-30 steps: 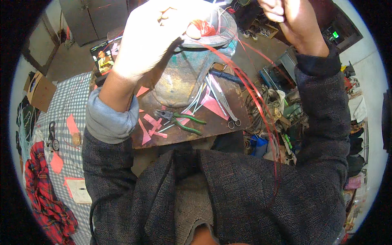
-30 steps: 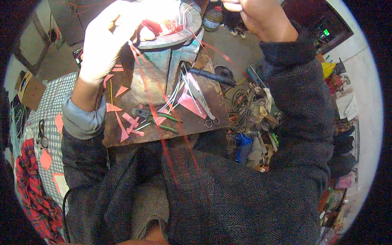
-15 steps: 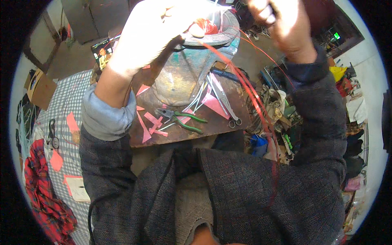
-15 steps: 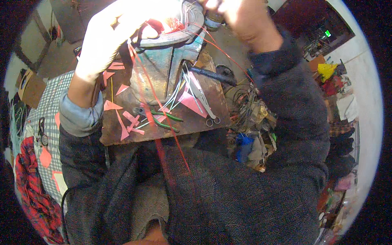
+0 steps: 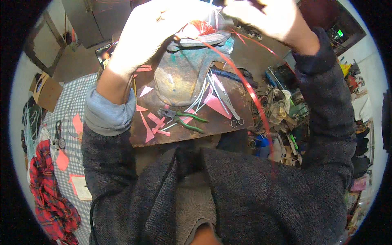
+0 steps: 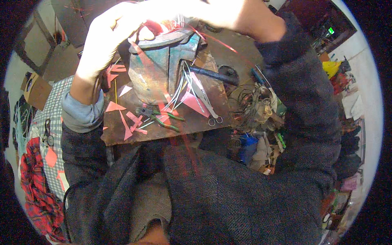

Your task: The person strips insulation from red and white wires, twists the exposed strands, and secures them to a metal cylindrical component using pliers and a wrench. The person also uses a small tool to adjust a terminal on the component.

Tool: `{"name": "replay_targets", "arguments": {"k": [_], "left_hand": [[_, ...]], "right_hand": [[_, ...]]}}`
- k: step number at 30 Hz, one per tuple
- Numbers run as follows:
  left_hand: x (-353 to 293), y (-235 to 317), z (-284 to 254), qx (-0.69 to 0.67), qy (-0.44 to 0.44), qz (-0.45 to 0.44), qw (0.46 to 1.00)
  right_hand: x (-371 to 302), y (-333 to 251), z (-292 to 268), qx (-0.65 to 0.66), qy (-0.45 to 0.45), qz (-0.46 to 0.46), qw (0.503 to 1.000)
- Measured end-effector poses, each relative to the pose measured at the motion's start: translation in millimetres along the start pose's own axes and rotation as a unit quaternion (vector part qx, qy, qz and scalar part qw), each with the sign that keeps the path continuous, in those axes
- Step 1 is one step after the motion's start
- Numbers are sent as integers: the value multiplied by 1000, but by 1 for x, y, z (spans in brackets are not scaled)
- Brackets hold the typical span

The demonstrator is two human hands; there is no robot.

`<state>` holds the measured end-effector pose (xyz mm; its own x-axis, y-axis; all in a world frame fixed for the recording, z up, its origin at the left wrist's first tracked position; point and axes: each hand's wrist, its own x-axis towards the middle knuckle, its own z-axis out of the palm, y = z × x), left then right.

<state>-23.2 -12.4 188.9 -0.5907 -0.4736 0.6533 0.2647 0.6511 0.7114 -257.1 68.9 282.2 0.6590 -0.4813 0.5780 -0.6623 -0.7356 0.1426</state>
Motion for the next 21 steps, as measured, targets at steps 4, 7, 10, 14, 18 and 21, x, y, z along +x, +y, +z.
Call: {"name": "replay_targets", "arguments": {"k": [4,7,10,14,18,21], "left_hand": [[-2,2,0,88,19,-20,996],[-1,-12,-6,81,4,67,994],[-3,-26,-17,79,44,-53,995],[7,-28,-38,-118,94,-41,988],[22,-14,-67,-79,183,-99,975],[22,-7,-91,20,215,-132,967]], "right_hand": [[9,6,21,-30,-15,-101,994],[0,13,23,-94,1,-145,985],[-36,15,-4,-124,41,-124,984],[-127,1,-30,-65,44,195,978],[-224,-33,8,47,163,429,887],[-284,-63,56,107,154,583,790]]}}
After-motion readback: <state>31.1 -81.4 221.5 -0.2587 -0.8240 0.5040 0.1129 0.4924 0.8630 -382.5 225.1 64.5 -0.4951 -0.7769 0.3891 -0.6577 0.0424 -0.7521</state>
